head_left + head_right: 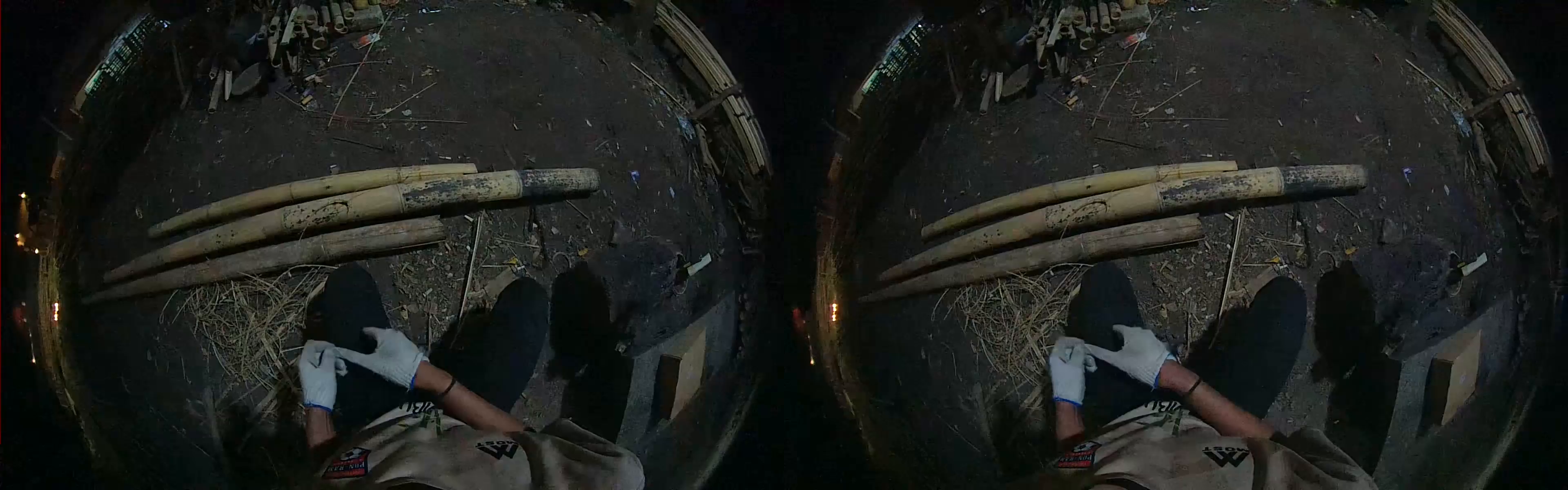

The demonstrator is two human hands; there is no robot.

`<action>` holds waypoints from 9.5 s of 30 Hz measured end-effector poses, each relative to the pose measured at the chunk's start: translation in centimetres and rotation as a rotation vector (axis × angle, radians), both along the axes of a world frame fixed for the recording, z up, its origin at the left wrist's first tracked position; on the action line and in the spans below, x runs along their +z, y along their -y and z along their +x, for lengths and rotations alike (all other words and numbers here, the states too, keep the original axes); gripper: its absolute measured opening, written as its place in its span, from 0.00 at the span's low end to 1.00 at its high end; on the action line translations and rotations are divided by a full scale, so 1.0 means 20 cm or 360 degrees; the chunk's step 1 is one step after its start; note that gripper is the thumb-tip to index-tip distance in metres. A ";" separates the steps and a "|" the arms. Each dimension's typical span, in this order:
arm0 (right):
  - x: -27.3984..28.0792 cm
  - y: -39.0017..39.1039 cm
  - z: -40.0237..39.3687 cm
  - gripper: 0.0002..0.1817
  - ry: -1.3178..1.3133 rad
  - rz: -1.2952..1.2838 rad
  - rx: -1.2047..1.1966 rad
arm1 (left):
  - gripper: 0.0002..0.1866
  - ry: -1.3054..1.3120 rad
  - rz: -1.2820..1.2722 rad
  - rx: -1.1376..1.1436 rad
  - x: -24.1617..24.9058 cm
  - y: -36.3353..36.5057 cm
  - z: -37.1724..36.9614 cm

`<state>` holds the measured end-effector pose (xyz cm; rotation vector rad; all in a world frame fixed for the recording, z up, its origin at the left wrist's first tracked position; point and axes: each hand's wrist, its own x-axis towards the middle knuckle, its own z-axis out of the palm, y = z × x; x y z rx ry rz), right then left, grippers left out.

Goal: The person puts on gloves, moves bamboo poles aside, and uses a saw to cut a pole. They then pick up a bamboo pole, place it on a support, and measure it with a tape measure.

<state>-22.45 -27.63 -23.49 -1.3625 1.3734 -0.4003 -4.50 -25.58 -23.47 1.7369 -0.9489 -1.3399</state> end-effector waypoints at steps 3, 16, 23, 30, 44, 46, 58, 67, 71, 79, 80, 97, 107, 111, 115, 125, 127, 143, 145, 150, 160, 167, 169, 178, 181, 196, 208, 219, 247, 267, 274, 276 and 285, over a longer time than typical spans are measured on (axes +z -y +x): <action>0.01 0.01 0.00 0.48 -0.0012 0.0040 0.0110 | 0.03 -0.0076 0.0025 0.0016 -0.06 -0.04 0.00; -0.15 0.09 -0.11 0.40 0.0149 0.0095 -0.0900 | 0.13 0.0309 -0.0216 -0.0627 -0.01 -0.04 -0.23; -0.33 0.14 -0.24 0.42 -0.0005 0.0306 -0.1264 | 0.15 0.0588 -0.0620 -0.1203 -0.10 -0.01 -0.51; -0.47 0.12 -0.39 0.31 -0.0067 -0.0090 -0.1398 | 0.07 0.0606 -0.0909 -0.1380 -0.24 0.13 -0.66; -0.73 0.30 -0.54 0.59 0.0517 0.0277 -0.1481 | 0.04 0.0515 -0.0979 -0.1320 -0.19 0.13 -0.79; -0.82 0.33 -0.54 0.59 0.1112 0.0241 -0.1519 | 0.07 0.0425 -0.0882 -0.1243 -0.20 0.11 -0.79; -0.39 0.42 -0.55 0.40 0.1732 -0.0200 -0.1960 | 0.12 0.0458 -0.1272 -0.1283 -0.20 0.25 -0.82; -0.50 0.48 -0.59 0.36 0.0538 -0.0616 -0.2157 | 0.13 0.0431 -0.1426 -0.1204 -0.12 0.30 -0.84; -0.34 0.44 -0.61 0.38 0.0247 -0.0517 -0.2215 | 0.11 0.0442 -0.1411 -0.1215 -0.16 0.33 -0.86; -0.71 0.63 -0.60 0.48 0.0354 -0.0299 -0.2449 | 0.07 -0.0792 -0.0498 -0.0311 -0.37 0.37 -1.01; -0.55 0.56 -0.62 0.41 0.0917 -0.0073 -0.2112 | 0.09 -0.0859 -0.0221 -0.0252 -0.29 0.36 -1.01; -0.37 0.56 -0.55 0.37 0.1613 0.0108 -0.1918 | 0.14 0.0539 -0.0907 -0.0605 -0.34 0.45 -0.94; -0.37 0.70 -0.58 0.39 0.2018 0.0184 -0.2149 | 0.09 0.1090 -0.0587 -0.1199 -0.22 0.32 -0.93; -0.39 0.76 -0.62 0.34 0.2287 -0.0034 -0.2009 | 0.17 0.0571 -0.0605 -0.1054 -0.32 0.27 -0.89; -0.15 0.72 -0.55 0.48 0.2389 0.0001 -0.1968 | 0.25 0.0478 -0.1007 -0.0573 -0.63 0.29 -0.90; 0.02 0.67 -0.51 0.54 0.2351 -0.0329 -0.2124 | 0.23 0.0416 -0.1476 -0.0531 -0.46 0.43 -0.82; 0.04 0.65 -0.51 0.53 0.2448 -0.0328 -0.2200 | 0.21 0.0484 -0.1535 -0.0607 -0.47 0.44 -0.80; 0.05 0.49 -0.61 0.44 0.1882 -0.1005 -0.1595 | 0.12 -0.0069 -0.1527 -0.0938 -0.23 0.25 -0.88; 0.03 0.46 -0.66 0.37 0.1572 -0.0853 -0.1767 | 0.08 -0.0058 -0.1222 -0.1318 -0.13 0.23 -0.83; -0.14 0.42 -0.66 0.26 -0.0885 -0.0778 -0.0901 | 0.19 0.0012 -0.1177 -0.1066 -0.04 0.25 -0.85; -0.13 0.41 -0.70 0.08 -0.1750 -0.0501 -0.0829 | 0.12 -0.0124 -0.1150 -0.1270 -0.06 0.40 -0.88; -0.26 0.27 -0.71 0.11 -0.1813 -0.0311 -0.0972 | 0.11 -0.0137 -0.1102 -0.1547 -0.06 0.46 -0.91; -0.30 0.23 -0.74 0.13 -0.1751 -0.0189 -0.0998 | 0.12 -0.0124 -0.1208 -0.1649 -0.05 0.47 -0.91; -0.40 0.10 -0.72 0.13 -0.1908 0.0310 -0.0793 | 0.14 0.0142 -0.1302 -0.2162 -0.15 0.51 -1.00; -0.46 0.07 -0.72 0.13 -0.1929 0.0309 -0.0703 | 0.12 0.0280 -0.1328 -0.2319 -0.20 0.53 -1.04; -0.23 0.25 -0.76 0.25 -0.0568 -0.0883 -0.0144 | 0.11 -0.0130 -0.0676 -0.1408 0.18 0.30 -0.98; 0.73 -1.53 -2.48 0.16 -0.1831 -0.1165 -0.1853 | 0.17 0.0088 -0.0683 -0.1178 0.61 -0.20 -0.88; 0.37 -3.28 -4.17 0.37 -0.1830 0.0759 -0.3089 | 0.12 0.0629 -0.0737 0.0244 0.34 -1.10 0.11; 0.13 -3.26 -4.32 0.34 -0.1719 0.0647 -0.2963 | 0.14 0.1168 0.0453 0.0734 -1.04 -2.74 0.64; 0.55 -3.59 -4.20 0.33 -0.2336 -0.0087 -0.2750 | 0.15 0.2479 0.0492 -0.0298 -0.92 -2.12 1.11; 1.29 -2.95 -3.30 0.31 -0.2275 -0.1003 -0.2259 | 0.28 0.0330 -0.1005 0.0540 0.48 -0.83 -0.26; 1.30 -2.92 -3.33 0.29 -0.2082 -0.1261 -0.1904 | 0.30 0.0047 -0.1322 0.0140 0.70 -0.60 -0.70; 0.97 -1.60 -2.36 0.12 -0.1640 -0.1666 0.0077 | 0.44 0.1379 -0.1801 -0.1289 0.72 -0.40 -1.51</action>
